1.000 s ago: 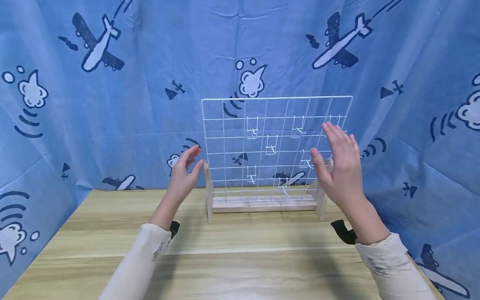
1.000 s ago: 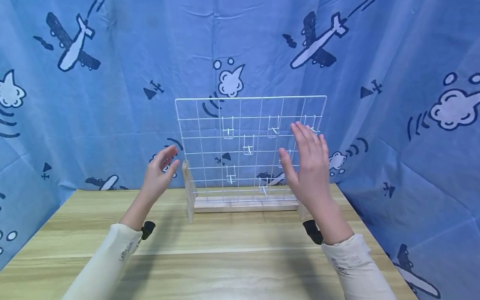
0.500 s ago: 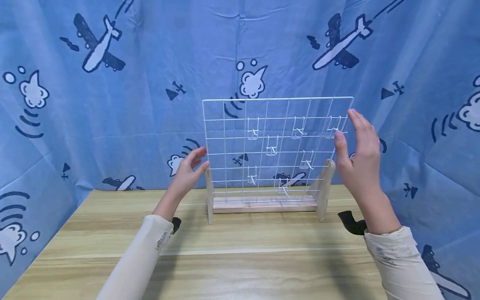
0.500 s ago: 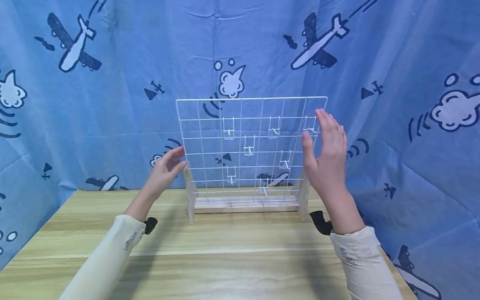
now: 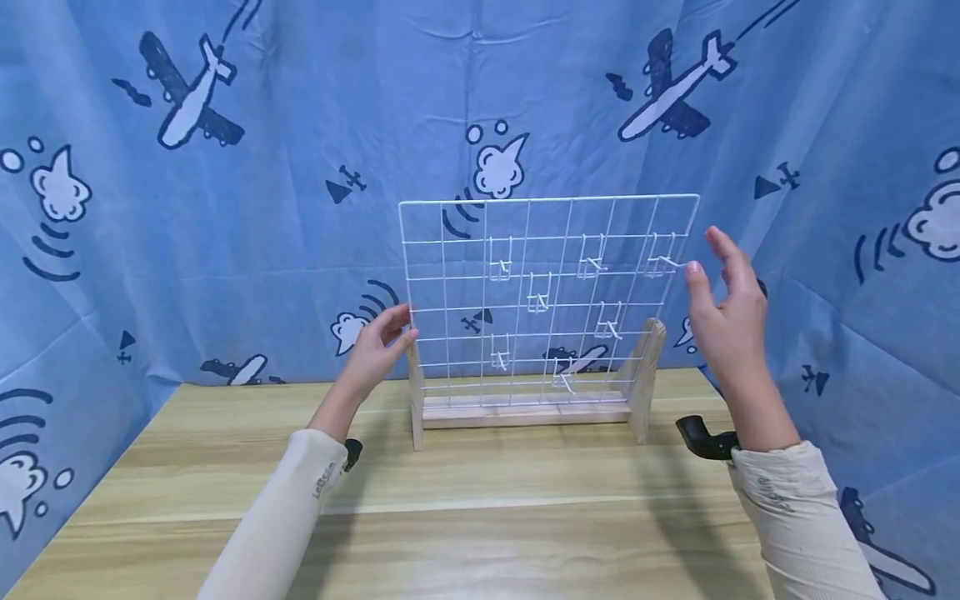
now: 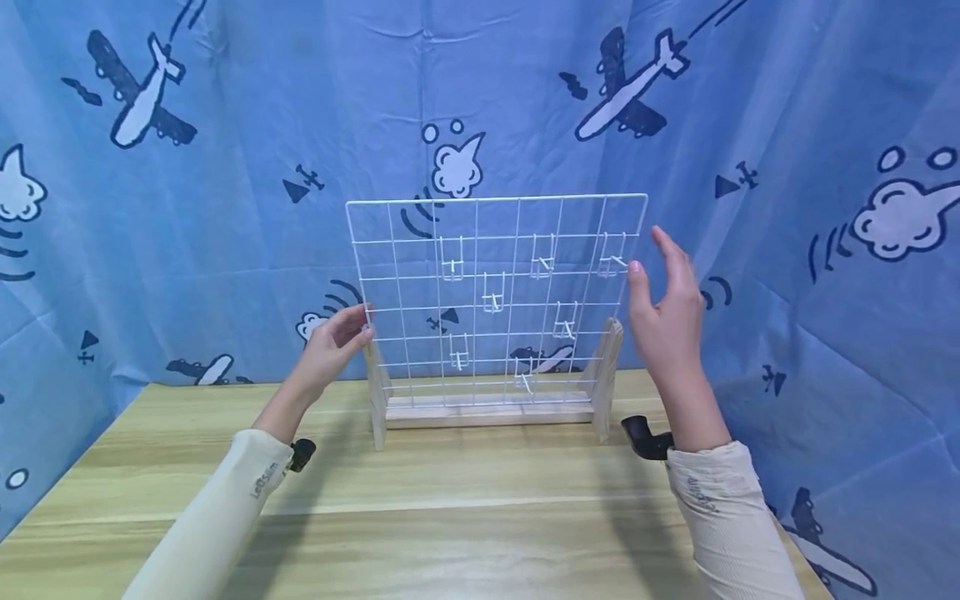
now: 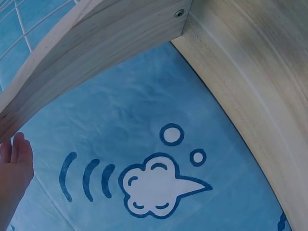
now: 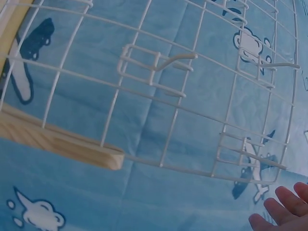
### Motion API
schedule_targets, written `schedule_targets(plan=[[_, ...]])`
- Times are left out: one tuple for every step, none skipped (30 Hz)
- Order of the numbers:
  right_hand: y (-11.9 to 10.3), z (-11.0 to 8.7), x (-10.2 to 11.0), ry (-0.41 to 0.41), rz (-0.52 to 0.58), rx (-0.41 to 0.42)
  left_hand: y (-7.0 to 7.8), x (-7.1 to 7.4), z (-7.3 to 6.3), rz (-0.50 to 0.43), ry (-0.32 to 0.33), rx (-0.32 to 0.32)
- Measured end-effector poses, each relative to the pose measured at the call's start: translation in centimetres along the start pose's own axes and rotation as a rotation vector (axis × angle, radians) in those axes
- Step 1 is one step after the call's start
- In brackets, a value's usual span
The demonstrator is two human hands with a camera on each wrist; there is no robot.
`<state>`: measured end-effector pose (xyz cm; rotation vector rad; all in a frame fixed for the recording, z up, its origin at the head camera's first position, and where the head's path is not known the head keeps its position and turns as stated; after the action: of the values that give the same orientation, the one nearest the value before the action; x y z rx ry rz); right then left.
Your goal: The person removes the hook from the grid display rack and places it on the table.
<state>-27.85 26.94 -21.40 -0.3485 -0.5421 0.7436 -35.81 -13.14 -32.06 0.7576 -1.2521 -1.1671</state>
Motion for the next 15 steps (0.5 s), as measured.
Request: schedule_targets(plan=[[0.2,0.0,-0.1,-0.002,0.012,-0.009,-0.2,0.0,0.0,-0.002,0.001,0.01],[0.5,-0.1,-0.3,-0.003,0.018,-0.014,-0.3,-0.1,0.0,-0.001,0.004,0.02],[0.7,-0.1,-0.4,-0.003,0.025,-0.015,-0.5,-0.1,-0.1,-0.003,0.009,0.031],[0.9,-0.1,-0.6,-0.003,0.031,-0.015,-0.6,-0.1,-0.1,-0.008,0.013,0.04],[1.0,-0.1,-0.7,-0.003,0.036,-0.017,-0.8,-0.1,-0.1,-0.018,0.015,0.047],[1.1,-0.1,-0.8,-0.004,0.036,-0.016,-0.9,-0.2,-0.1,-0.026,0.017,0.052],[1.3,-0.1,-1.0,-0.003,0.039,-0.021,-0.9,-0.2,-0.1,-0.033,0.018,0.059],[1.4,-0.1,-1.1,-0.005,0.036,-0.024,-1.0,-0.2,-0.2,-0.039,0.021,0.064],[1.5,-0.1,-1.3,-0.006,0.044,-0.031,-1.2,-0.2,-0.2,-0.044,0.024,0.068],[1.5,-0.1,-1.4,-0.007,0.047,-0.039,-1.3,-0.2,-0.2,-0.048,0.025,0.07],[1.6,-0.2,-1.6,-0.009,0.053,-0.047,-1.4,-0.2,-0.2,-0.049,0.027,0.071],[1.7,-0.2,-1.8,-0.01,0.059,-0.054,-1.5,-0.2,-0.3,-0.045,0.033,0.074],[1.7,-0.2,-1.9,-0.01,0.067,-0.061,-1.6,-0.2,-0.3,-0.045,0.038,0.077],[1.7,-0.2,-2.1,-0.01,0.071,-0.064,-1.7,-0.3,-0.4,-0.049,0.042,0.077],[1.8,-0.2,-2.2,-0.008,0.073,-0.07,-1.8,-0.3,-0.4,-0.054,0.046,0.079]])
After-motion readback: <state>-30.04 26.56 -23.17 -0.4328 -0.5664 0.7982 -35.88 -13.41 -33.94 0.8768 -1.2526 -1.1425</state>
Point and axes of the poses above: each hand's wrist, its own z-axis towards the middle knuckle, its own x-axis out of the back of the hand, y = z × x, the point moved 5 cm from there along z, towards the middle knuckle, and after that the axes turned 10 degrees about x, right-handed, at the moved point
